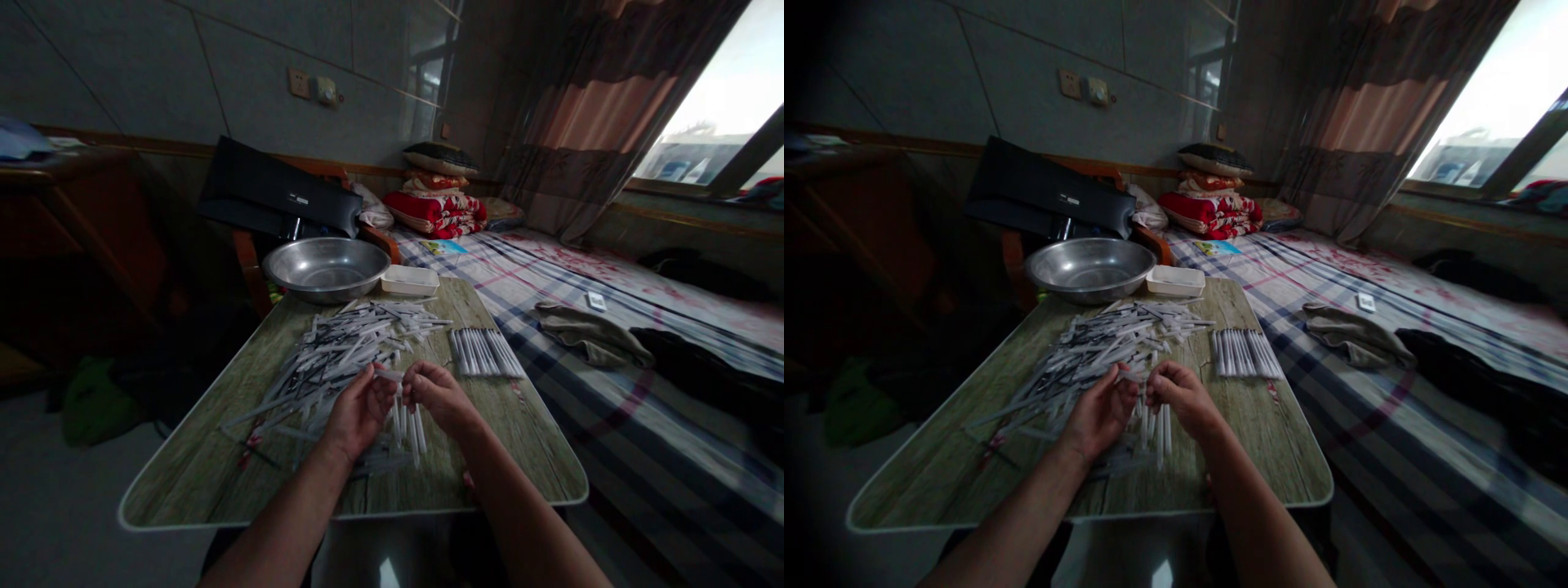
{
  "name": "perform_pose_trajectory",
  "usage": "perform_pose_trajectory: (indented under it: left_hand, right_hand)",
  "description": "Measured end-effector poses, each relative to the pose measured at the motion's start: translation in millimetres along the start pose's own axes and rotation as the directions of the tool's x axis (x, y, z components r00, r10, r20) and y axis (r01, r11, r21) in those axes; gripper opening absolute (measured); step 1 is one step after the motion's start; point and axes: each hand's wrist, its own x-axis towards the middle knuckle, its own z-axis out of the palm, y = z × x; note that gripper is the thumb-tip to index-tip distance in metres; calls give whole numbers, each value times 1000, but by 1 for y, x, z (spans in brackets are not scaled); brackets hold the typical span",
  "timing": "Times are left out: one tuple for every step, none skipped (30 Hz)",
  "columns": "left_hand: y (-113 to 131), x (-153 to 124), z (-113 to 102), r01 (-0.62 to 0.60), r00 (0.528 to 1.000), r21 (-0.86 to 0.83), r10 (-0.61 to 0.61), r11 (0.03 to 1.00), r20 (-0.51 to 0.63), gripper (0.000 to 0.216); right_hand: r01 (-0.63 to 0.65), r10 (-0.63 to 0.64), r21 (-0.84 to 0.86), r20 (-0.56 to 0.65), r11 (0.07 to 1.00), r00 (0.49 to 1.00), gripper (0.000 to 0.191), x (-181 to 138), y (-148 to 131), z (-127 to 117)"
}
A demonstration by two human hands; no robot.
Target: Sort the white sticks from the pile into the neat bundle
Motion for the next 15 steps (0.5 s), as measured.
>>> perform_pose_trajectory:
  left_hand:
    - [3, -1, 0, 2, 1000, -32, -2, 999, -11, 19]
    - [7, -1, 1, -9, 1000, -61, 8, 998, -20, 21]
    - [10, -2, 0, -16, 1000, -91, 14, 996, -23, 23]
    - [13, -2, 0, -33, 999, -124, 30, 992, -27, 25]
    - [15, -1, 0, -43, 999, -146, 39, 988, -26, 26]
    - [16, -1, -1, -40, 999, -159, 37, 987, -23, 25]
    - [16, -1, -1, -40, 999, -166, 37, 985, -21, 25]
    - [16, -1, -2, -37, 999, -166, 34, 985, -19, 24]
    - [15, 0, -2, -34, 999, -163, 31, 986, -18, 22]
    - [13, 0, -2, -33, 999, -158, 30, 987, -20, 22]
    - [12, 0, -2, -33, 999, -154, 29, 988, -23, 21]
    - [10, 0, -1, -33, 999, -153, 29, 988, -27, 21]
    - [9, -1, -1, -32, 999, -155, 28, 987, -29, 20]
    - [9, -1, -1, -30, 999, -157, 25, 987, -32, 19]
    - [8, -1, 0, -29, 999, -158, 24, 987, -33, 19]
  right_hand:
    - [5, -6, -29, -36, 1000, 999, 27, 4, -1, -3]
    - [11, -17, -81, -79, 997, 997, 26, 10, -1, -7]
    - [15, -35, -160, -123, 987, 992, 24, 17, -1, -12]
    - [7, -49, -262, -154, 965, 987, 20, 25, 0, -16]
    - [-14, -53, -371, -168, 928, 984, 15, 33, 1, -19]
    - [-21, -72, -495, -168, 869, 983, 8, 42, 3, -21]
    - [-24, -97, -633, -155, 774, 983, 4, 51, 4, -23]
    - [-31, -120, -760, -143, 649, 982, 6, 58, 6, -22]
    - [-41, -135, -860, -126, 508, 983, 10, 65, 8, -21]
    - [-55, -135, -929, -111, 365, 985, 14, 72, 9, -19]
    - [-73, -115, -970, -102, 234, 988, 17, 77, 11, -16]
    - [-87, -80, -988, -97, 127, 992, 21, 81, 12, -13]
    - [-95, -42, -994, -97, 48, 994, 23, 85, 13, -10]
    - [-98, -7, -995, -98, -5, 995, 25, 88, 14, -7]
    - [-101, 17, -994, -102, -37, 995, 26, 91, 15, -5]
